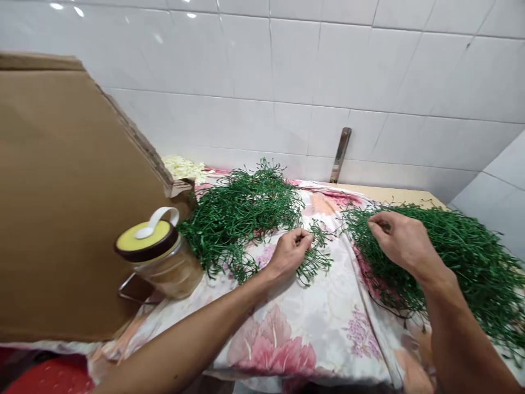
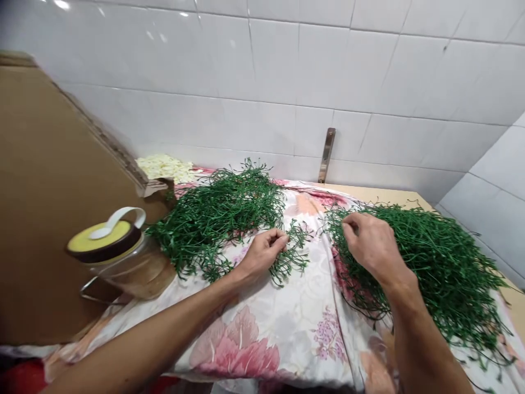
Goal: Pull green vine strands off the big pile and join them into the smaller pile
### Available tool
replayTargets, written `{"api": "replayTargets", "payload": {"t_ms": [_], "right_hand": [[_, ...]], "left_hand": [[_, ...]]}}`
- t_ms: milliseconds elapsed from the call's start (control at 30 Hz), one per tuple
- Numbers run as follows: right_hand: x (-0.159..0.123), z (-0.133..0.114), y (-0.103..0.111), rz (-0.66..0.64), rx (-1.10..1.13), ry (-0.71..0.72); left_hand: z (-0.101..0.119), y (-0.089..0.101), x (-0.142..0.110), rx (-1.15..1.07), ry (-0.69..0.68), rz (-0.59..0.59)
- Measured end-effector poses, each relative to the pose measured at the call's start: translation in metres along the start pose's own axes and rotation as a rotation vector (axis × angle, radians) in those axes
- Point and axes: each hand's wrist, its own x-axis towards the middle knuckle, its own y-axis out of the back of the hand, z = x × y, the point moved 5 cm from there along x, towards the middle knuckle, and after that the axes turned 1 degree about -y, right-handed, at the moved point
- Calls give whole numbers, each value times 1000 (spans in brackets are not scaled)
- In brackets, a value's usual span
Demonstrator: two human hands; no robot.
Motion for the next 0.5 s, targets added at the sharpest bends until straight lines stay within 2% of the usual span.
{"api": "replayTargets", "payload": {"t_ms": [133,200,300,333,400,500], "right_hand": [[2,22,-5,73,-218,18],[1,16,3,177,-187,40],[-5,-12,16,311,41,104],[-8,-24,15,289,153,142],[-15,-53,3,150,339,273],[-28,-86,-28,-44,420,437]], "left_hand": [[-1,-3,0,-65,100,-22],[-2,-4,-1,-101,134,-32],[-3,-7,-2,-150,160,-58],[-3,-7,-3,-163,164,-62],[-4,-9,-3,-192,172,-71],[0,-11,-5,-235,151,-91]]}}
